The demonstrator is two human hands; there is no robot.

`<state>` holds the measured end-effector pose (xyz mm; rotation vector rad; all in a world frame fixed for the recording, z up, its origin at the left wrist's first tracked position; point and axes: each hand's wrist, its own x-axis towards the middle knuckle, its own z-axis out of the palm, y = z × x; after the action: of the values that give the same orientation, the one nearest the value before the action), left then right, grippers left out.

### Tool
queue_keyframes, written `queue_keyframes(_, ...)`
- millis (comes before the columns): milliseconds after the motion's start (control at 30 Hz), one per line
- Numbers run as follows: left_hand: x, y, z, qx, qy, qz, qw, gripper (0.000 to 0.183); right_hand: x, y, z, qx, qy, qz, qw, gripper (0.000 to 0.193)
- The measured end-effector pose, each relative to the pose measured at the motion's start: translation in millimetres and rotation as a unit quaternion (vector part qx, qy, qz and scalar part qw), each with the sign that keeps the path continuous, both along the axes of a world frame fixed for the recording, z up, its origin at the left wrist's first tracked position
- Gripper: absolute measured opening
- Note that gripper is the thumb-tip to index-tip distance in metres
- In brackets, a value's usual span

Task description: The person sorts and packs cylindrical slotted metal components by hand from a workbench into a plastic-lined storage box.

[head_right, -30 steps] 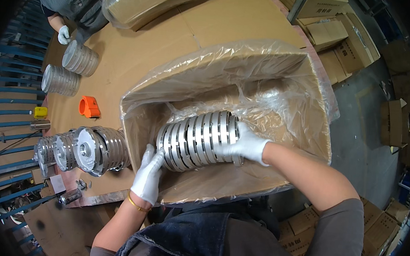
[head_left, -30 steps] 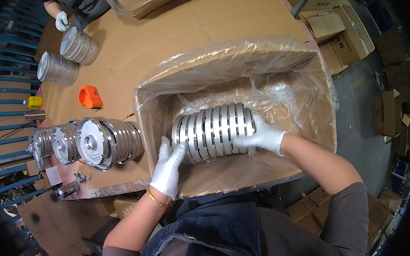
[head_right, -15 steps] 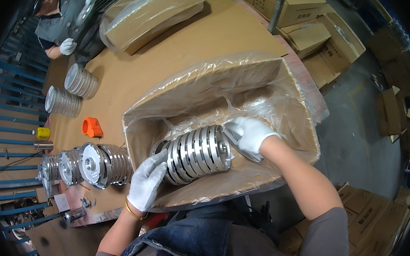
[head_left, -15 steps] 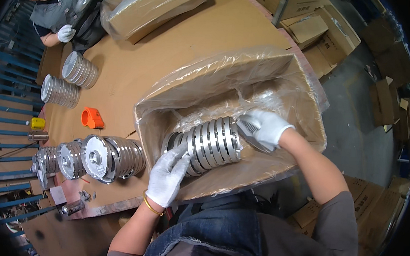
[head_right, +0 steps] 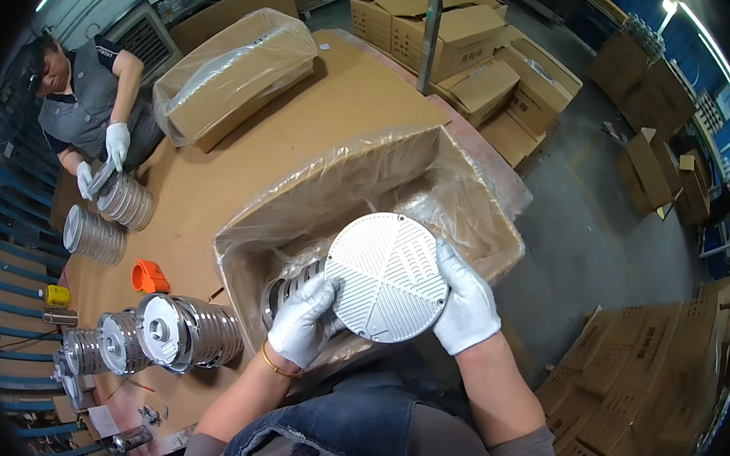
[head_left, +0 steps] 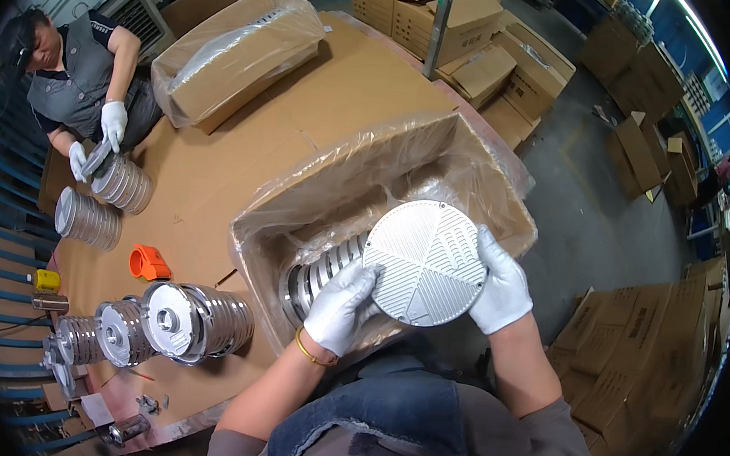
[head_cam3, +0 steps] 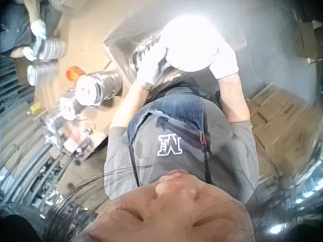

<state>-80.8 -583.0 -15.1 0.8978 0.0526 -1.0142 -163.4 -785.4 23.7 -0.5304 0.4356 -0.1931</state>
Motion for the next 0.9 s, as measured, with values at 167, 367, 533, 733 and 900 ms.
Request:
queue_keyframes(167,0,2,19,-0.068,-0.051,0.044,0.995,0.038,-8,16,5,-0.148,0.012,0.032,0.988,0.043)
queue_keyframes(367,-12,-18,88,-0.035,-0.279,-0.218,0.935,0.061,-21,18,-42,-0.018,-0.110,0.108,0.988,0.041)
queue_keyframes(533,34,-29,46,0.172,-0.571,-0.116,0.794,0.047,-15,-19,-30,0.416,-0.200,0.227,0.858,0.068)
queue_keyframes(733,43,-47,-29,0.281,-0.826,-0.362,0.328,0.035,-4,-83,-32,0.452,-0.198,0.219,0.842,0.072)
queue_keyframes(900,50,-80,-38,0.331,-0.779,-0.490,0.208,0.031,11,-137,-45,0.495,-0.179,0.284,0.802,0.072)
